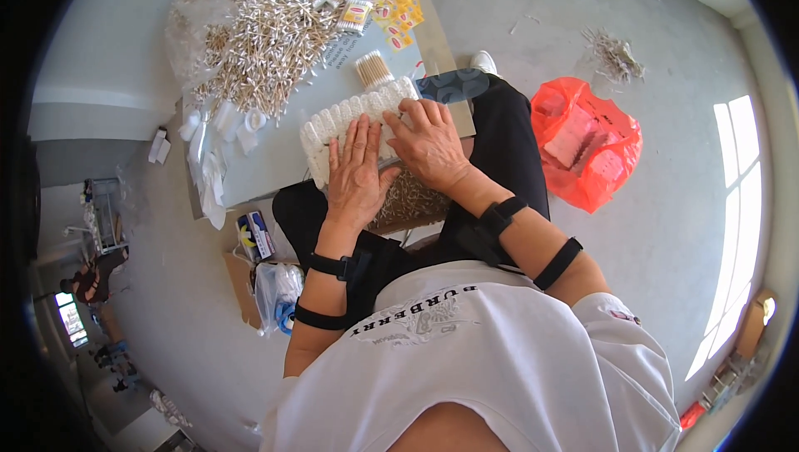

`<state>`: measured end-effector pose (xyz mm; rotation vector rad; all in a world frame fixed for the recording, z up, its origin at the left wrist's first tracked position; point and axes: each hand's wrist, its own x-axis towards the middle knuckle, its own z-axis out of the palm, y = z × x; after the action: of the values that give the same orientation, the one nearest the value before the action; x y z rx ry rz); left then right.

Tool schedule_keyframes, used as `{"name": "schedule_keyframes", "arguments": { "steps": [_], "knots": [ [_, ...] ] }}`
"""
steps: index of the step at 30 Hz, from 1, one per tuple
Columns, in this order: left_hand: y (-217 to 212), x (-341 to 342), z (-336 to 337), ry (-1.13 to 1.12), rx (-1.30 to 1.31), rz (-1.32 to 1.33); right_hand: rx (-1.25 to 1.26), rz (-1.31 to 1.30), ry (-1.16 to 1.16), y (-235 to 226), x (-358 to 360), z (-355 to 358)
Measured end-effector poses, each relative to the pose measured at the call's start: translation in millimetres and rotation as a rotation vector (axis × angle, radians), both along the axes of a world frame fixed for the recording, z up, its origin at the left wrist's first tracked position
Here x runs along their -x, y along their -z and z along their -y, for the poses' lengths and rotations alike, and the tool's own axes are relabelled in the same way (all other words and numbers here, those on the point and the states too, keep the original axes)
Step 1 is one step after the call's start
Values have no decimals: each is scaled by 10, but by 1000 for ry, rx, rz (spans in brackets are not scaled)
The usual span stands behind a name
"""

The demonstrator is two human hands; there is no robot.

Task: Manually sorting and packaging cotton swabs into clear plastic cases and labeling them.

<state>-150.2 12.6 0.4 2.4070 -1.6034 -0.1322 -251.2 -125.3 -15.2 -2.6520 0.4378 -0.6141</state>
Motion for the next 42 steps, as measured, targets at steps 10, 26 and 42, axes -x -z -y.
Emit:
{"name": "schedule_keyframes", "arguments": {
  "steps": [10,26,42],
  "knots": [
    [-20,-19,-15,26,8,-49,119,-110,-196,-12,-150,158],
    [-195,-824,-286,-125,35,-210,61,-197,-304,-241,-302,181],
    [-109,-839,-326,-46,65,-228,109,-239,-305,-177,-468,12]
  ]
}}
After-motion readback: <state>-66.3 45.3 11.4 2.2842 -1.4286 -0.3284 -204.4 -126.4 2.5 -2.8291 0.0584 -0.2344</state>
